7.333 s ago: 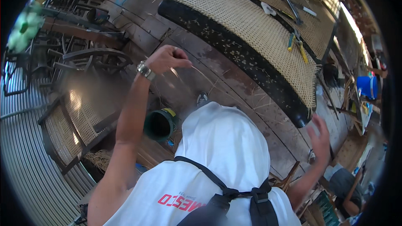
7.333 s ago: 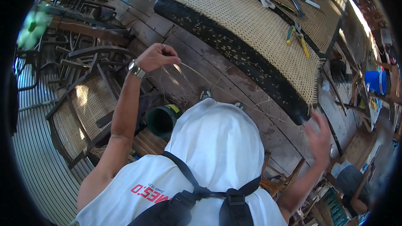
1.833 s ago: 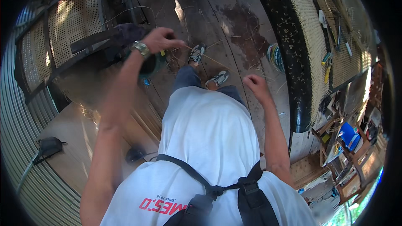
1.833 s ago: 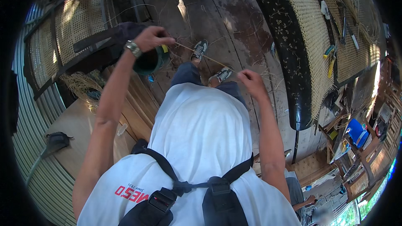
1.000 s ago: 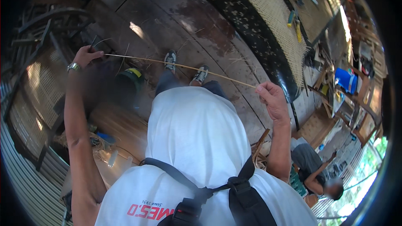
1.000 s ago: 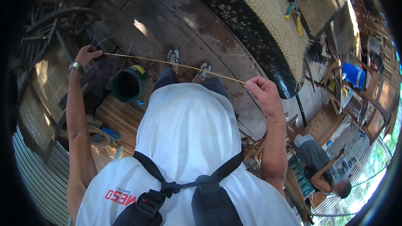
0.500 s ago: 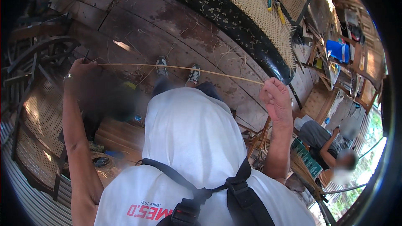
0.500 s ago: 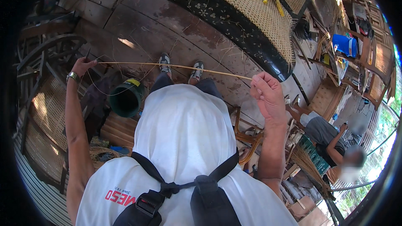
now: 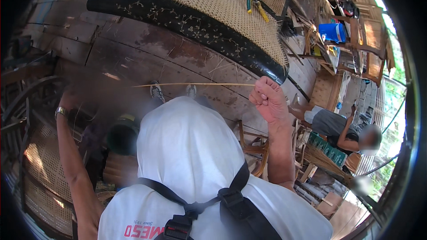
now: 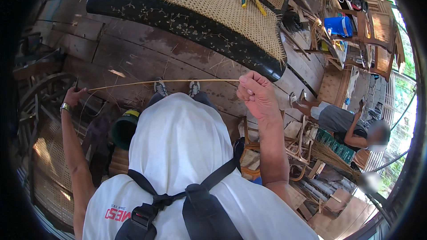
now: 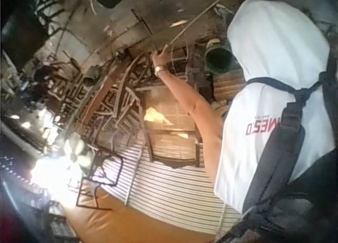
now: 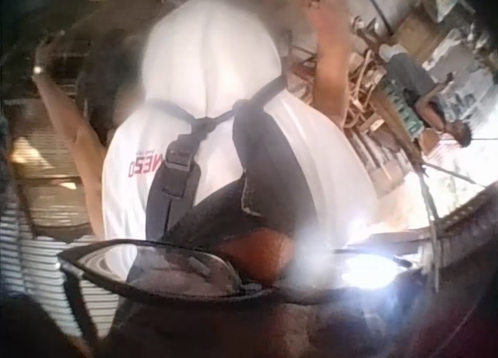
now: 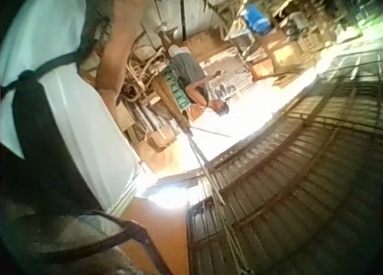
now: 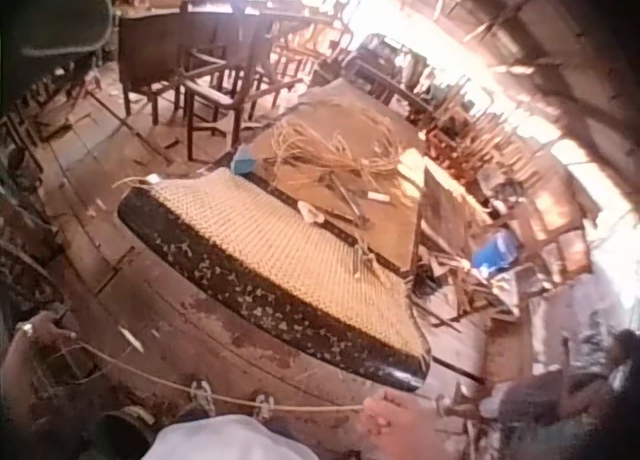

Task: Weave and trim rattan strips to repair a chair seat or back.

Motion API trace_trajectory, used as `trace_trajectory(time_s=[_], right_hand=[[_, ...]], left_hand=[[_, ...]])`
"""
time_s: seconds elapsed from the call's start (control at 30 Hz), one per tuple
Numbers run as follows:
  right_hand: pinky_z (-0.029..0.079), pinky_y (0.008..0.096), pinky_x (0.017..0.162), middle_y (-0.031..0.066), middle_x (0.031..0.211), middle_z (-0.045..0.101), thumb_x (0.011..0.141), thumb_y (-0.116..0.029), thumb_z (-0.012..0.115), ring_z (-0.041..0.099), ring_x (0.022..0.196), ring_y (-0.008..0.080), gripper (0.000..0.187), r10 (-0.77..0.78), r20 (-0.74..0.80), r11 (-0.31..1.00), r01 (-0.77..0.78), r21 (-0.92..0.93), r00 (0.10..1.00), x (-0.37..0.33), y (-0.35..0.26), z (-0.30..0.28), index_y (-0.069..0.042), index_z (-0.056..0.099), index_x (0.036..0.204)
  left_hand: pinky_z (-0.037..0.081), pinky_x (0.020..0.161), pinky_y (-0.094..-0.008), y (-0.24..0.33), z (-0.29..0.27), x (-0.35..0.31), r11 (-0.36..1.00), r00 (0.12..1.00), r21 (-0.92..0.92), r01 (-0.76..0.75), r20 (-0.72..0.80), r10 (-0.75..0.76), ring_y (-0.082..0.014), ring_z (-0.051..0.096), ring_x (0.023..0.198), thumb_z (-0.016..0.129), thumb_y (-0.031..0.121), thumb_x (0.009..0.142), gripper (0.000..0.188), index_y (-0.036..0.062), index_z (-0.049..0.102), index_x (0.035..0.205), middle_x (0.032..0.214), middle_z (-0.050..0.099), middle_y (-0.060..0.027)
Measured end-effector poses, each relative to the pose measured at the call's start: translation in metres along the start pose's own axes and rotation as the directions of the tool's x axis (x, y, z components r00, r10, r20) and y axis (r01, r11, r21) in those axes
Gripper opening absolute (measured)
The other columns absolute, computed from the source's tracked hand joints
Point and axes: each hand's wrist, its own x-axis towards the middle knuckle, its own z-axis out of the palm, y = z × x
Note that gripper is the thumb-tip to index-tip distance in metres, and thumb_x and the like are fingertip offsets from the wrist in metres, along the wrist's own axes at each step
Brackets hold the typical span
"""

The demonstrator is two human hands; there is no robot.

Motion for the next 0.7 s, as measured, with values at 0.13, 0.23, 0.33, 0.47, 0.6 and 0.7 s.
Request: trace_trajectory(time_s=[0.13, 0.23, 0.33, 0.47, 0.6, 0.7], right_hand=[[0.028, 0.0249, 0.055, -0.0074, 0.061, 0.044, 0.093, -0.007, 0.067, 0.035, 0.050, 0.0046, 0.020, -0.008, 0.004, 0.999, 0.008, 0.032, 1.000, 0.000, -0.002, 0.012, -0.010, 0.058, 0.076], [0.028, 0.0250, 0.056, -0.0068, 0.061, 0.043, 0.094, -0.008, 0.066, 0.034, 0.051, 0.0045, 0.023, 0.002, -0.001, 0.996, -0.001, 0.092, 1.000, 0.001, -0.004, 0.018, -0.011, 0.055, 0.074], [0.029, 0.0254, 0.057, -0.0064, 0.061, 0.042, 0.096, -0.010, 0.064, 0.034, 0.051, 0.0048, 0.027, 0.014, -0.012, 0.978, -0.011, 0.209, 1.000, -0.002, -0.004, 0.019, -0.012, 0.053, 0.072], [0.030, 0.0262, 0.057, -0.0062, 0.060, 0.042, 0.099, -0.013, 0.061, 0.034, 0.051, 0.0056, 0.028, 0.031, -0.064, 0.937, -0.007, 0.350, 0.997, -0.009, -0.008, 0.023, -0.010, 0.052, 0.072], [0.030, 0.0263, 0.057, -0.0059, 0.060, 0.043, 0.100, -0.016, 0.062, 0.034, 0.049, 0.0059, 0.024, 0.029, -0.135, 0.910, 0.030, 0.414, 0.990, -0.016, -0.012, 0.028, -0.008, 0.058, 0.077], [0.030, 0.0261, 0.056, -0.0059, 0.060, 0.043, 0.100, -0.017, 0.061, 0.034, 0.049, 0.0059, 0.022, 0.014, -0.134, 0.896, 0.047, 0.442, 0.991, -0.019, -0.012, 0.021, -0.007, 0.061, 0.080]], left_hand=[[0.031, 0.046, -0.0269, -0.024, -0.013, 0.020, 0.998, 0.998, -0.045, 0.037, 0.050, -0.035, -0.0069, 0.043, 0.052, 0.085, 0.050, 0.079, 0.045, 0.0095, 0.067, 0.081, 0.066, 0.052, 0.0067], [0.031, 0.047, -0.0264, -0.065, -0.028, 0.044, 0.991, 0.992, 0.043, -0.125, 0.031, 0.123, -0.0063, 0.042, 0.052, 0.085, 0.048, 0.080, 0.042, 0.0111, 0.067, 0.080, 0.066, 0.052, 0.0075], [0.029, 0.046, -0.0252, -0.044, -0.027, 0.050, 0.985, 0.979, 0.008, -0.170, 0.119, 0.168, -0.0051, 0.041, 0.051, 0.085, 0.045, 0.081, 0.038, 0.0120, 0.066, 0.081, 0.065, 0.051, 0.0092], [0.025, 0.045, -0.0243, 0.010, -0.036, 0.025, 0.991, 0.984, -0.111, -0.077, 0.153, 0.093, -0.0027, 0.038, 0.049, 0.085, 0.041, 0.082, 0.036, 0.0152, 0.061, 0.081, 0.063, 0.046, 0.0114], [0.023, 0.044, -0.0235, 0.051, -0.035, 0.008, 0.953, 0.995, -0.302, -0.015, 0.087, 0.043, -0.0017, 0.035, 0.047, 0.083, 0.038, 0.085, 0.033, 0.0180, 0.056, 0.082, 0.061, 0.042, 0.0125], [0.021, 0.044, -0.0228, 0.063, -0.040, 0.006, 0.914, 0.995, -0.398, 0.084, 0.083, -0.055, -0.0012, 0.033, 0.046, 0.080, 0.037, 0.089, 0.030, 0.0185, 0.056, 0.085, 0.062, 0.042, 0.0127]])
